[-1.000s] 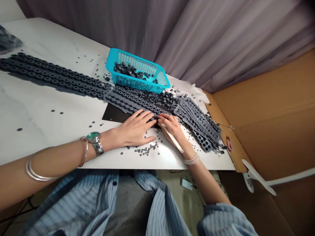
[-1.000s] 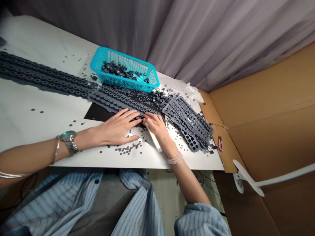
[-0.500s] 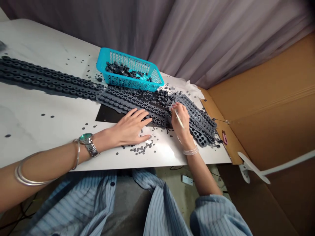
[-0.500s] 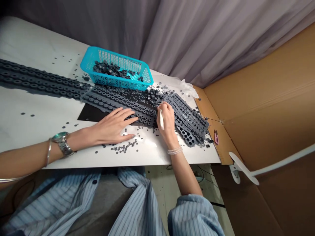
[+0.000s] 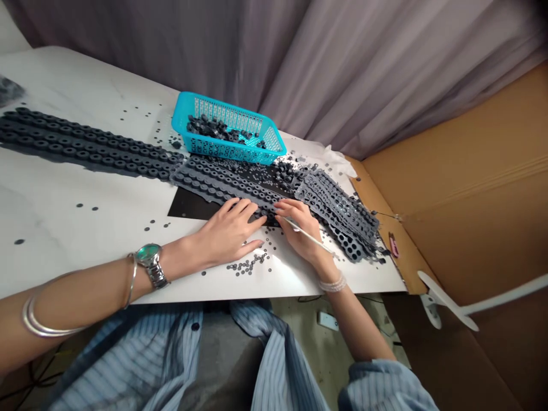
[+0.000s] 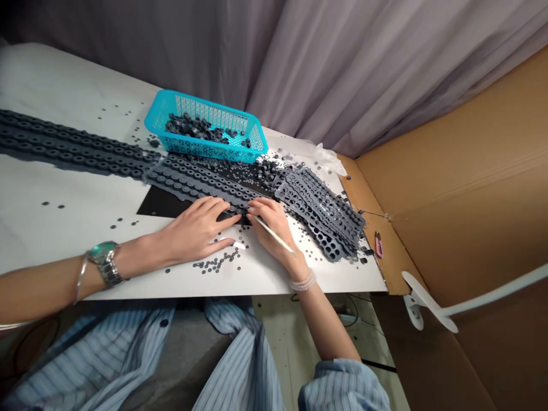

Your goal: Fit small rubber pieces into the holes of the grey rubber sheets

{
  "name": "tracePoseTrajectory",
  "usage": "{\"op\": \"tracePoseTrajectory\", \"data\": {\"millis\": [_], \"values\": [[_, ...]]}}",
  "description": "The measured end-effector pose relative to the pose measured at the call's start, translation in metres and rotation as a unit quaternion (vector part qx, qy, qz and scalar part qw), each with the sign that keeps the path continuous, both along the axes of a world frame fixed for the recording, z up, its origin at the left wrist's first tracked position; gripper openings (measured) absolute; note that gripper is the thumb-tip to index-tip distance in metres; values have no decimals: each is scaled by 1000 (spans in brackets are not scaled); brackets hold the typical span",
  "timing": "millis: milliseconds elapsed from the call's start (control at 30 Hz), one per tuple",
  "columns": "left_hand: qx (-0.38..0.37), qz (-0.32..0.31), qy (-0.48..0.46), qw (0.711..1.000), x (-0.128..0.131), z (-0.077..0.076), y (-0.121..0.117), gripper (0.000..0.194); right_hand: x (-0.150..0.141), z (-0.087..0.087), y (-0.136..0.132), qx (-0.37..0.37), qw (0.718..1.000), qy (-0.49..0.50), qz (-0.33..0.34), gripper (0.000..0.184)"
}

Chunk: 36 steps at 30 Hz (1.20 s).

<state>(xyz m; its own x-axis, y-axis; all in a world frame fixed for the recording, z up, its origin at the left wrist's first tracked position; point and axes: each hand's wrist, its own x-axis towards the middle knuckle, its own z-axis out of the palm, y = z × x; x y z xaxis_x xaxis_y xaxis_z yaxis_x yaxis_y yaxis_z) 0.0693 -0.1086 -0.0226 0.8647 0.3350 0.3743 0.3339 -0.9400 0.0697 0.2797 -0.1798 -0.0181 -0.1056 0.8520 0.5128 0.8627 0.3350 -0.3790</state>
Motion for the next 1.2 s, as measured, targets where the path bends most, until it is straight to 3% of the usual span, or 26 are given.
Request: {"op": "tracePoseTrajectory", "data": {"millis": [233,467,733,800,933,1033,1200], "values": [[-9,6,13,1000,0,-2,0,45,-6,-1,-4,-8,998,-32,51,11],[-38,10,2,999,0,-4,0,43,-6,-2,-5,-15,995,-80,59,15],[-91,14,-14,996,0,-6,3,41,-3,-3,6,-31,969,-211,128,22],[-97,16,-12,995,0,-5,3,42,-2,0,9,-27,973,-202,106,22],[-94,13,-4,995,0,-4,4,48,15,-1,18,29,994,-106,-27,23],[-82,13,0,997,0,-5,3,48,27,-6,21,38,994,-56,-88,17],[-48,26,3,999,-2,-6,-3,48,16,-5,17,-10,998,-3,-65,14]]}}
